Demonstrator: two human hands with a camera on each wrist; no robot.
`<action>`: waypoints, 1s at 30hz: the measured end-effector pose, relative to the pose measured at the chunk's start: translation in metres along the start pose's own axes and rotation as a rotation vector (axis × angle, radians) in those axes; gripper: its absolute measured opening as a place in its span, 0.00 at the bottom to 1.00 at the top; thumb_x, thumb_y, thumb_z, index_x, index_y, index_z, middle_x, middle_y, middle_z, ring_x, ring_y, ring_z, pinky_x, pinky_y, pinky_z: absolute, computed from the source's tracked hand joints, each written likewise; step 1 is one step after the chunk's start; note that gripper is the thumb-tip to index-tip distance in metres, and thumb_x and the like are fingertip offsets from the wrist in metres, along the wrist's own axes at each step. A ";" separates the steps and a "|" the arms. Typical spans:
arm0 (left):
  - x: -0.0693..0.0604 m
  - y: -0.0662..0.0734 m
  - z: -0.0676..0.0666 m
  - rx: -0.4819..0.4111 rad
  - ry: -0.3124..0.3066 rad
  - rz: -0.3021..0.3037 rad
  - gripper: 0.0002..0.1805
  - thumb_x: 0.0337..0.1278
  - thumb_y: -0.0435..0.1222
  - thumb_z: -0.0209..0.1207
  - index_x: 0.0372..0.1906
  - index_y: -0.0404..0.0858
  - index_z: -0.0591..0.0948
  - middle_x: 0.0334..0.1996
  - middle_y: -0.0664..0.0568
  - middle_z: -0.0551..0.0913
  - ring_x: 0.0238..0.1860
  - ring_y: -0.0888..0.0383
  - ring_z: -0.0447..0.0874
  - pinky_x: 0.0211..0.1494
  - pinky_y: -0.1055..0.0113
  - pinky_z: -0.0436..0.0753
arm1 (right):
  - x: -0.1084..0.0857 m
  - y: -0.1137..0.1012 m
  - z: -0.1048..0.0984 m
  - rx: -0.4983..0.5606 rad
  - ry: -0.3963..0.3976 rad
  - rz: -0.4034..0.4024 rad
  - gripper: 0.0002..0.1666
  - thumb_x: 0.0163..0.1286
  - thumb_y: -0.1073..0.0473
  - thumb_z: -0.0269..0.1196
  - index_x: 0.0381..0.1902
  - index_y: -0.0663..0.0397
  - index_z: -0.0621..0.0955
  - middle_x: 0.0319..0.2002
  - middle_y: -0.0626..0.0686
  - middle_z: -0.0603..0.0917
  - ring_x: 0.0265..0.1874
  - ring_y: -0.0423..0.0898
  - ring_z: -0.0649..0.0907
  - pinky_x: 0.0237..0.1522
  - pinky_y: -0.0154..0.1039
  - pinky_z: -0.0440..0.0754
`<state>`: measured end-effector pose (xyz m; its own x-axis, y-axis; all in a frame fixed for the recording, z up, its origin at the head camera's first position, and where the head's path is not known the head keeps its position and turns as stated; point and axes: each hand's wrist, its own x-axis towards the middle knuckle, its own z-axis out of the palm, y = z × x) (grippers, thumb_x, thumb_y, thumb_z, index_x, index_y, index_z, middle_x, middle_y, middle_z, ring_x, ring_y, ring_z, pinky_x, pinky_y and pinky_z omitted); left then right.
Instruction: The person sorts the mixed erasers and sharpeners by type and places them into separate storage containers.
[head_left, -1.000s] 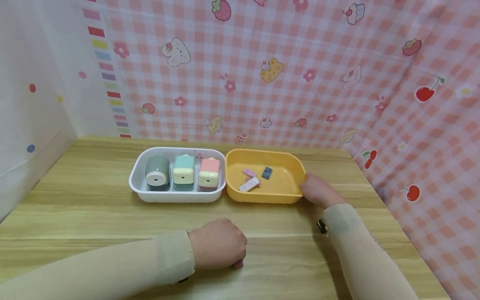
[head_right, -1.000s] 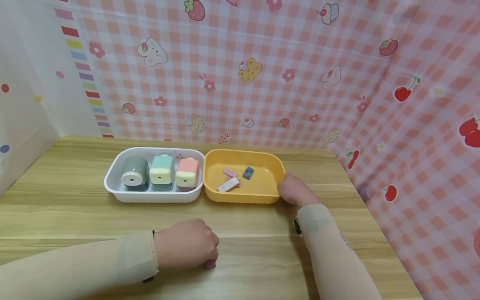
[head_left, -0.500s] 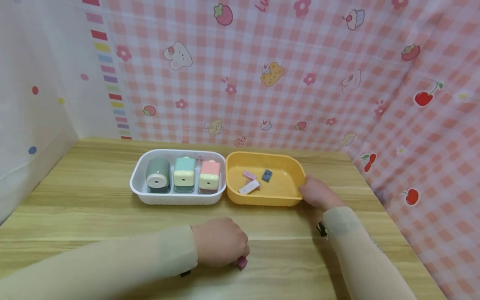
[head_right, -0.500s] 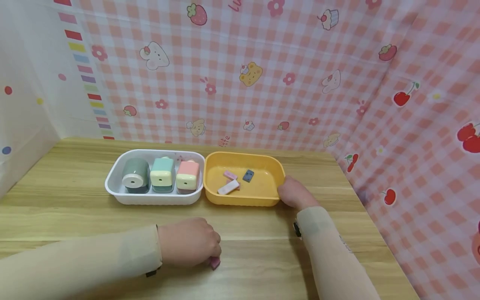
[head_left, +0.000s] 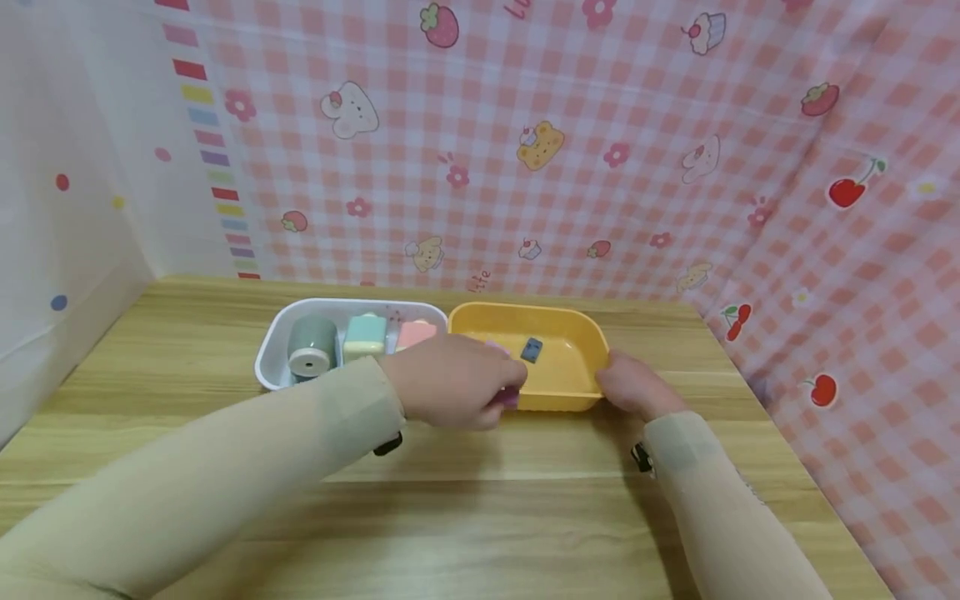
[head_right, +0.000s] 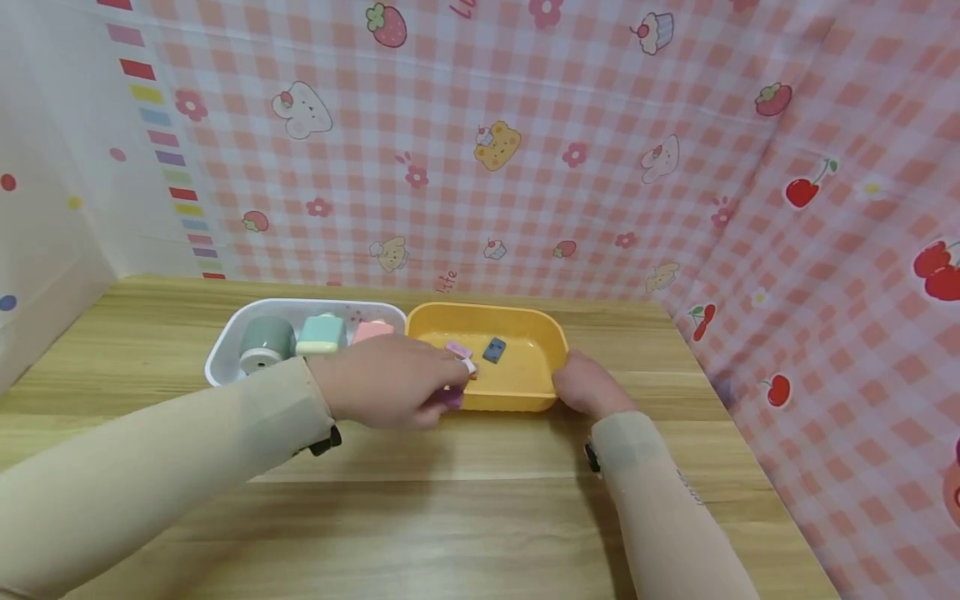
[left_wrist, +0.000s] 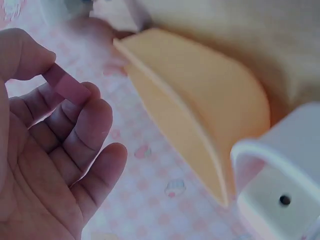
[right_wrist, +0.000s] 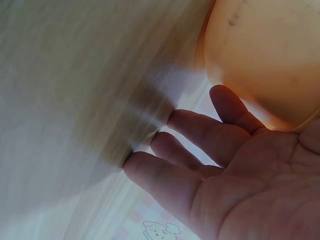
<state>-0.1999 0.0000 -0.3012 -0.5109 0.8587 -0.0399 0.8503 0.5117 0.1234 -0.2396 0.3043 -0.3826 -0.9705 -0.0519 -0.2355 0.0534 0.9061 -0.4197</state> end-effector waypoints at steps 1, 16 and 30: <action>0.002 -0.003 -0.004 -0.005 0.000 -0.017 0.06 0.74 0.47 0.57 0.38 0.53 0.77 0.30 0.63 0.79 0.33 0.62 0.77 0.40 0.67 0.79 | 0.000 0.000 0.000 0.001 0.000 -0.001 0.28 0.71 0.60 0.47 0.62 0.73 0.74 0.52 0.66 0.81 0.49 0.59 0.78 0.60 0.57 0.77; 0.036 -0.032 -0.021 -0.025 -0.020 -0.087 0.05 0.70 0.44 0.61 0.40 0.49 0.77 0.34 0.59 0.81 0.34 0.60 0.77 0.37 0.66 0.77 | -0.001 -0.002 -0.001 -0.013 0.002 0.017 0.30 0.71 0.60 0.47 0.64 0.76 0.72 0.53 0.67 0.80 0.50 0.59 0.78 0.61 0.58 0.76; 0.050 -0.038 -0.026 -0.020 -0.050 -0.100 0.03 0.72 0.40 0.57 0.44 0.48 0.80 0.37 0.58 0.81 0.38 0.58 0.78 0.44 0.65 0.78 | 0.001 0.002 0.000 -0.010 -0.004 0.021 0.33 0.71 0.60 0.46 0.67 0.79 0.69 0.55 0.69 0.79 0.51 0.60 0.78 0.64 0.60 0.75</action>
<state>-0.2612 0.0228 -0.2820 -0.5856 0.8041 -0.1024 0.7925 0.5945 0.1358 -0.2401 0.3057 -0.3835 -0.9682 -0.0341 -0.2478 0.0717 0.9112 -0.4057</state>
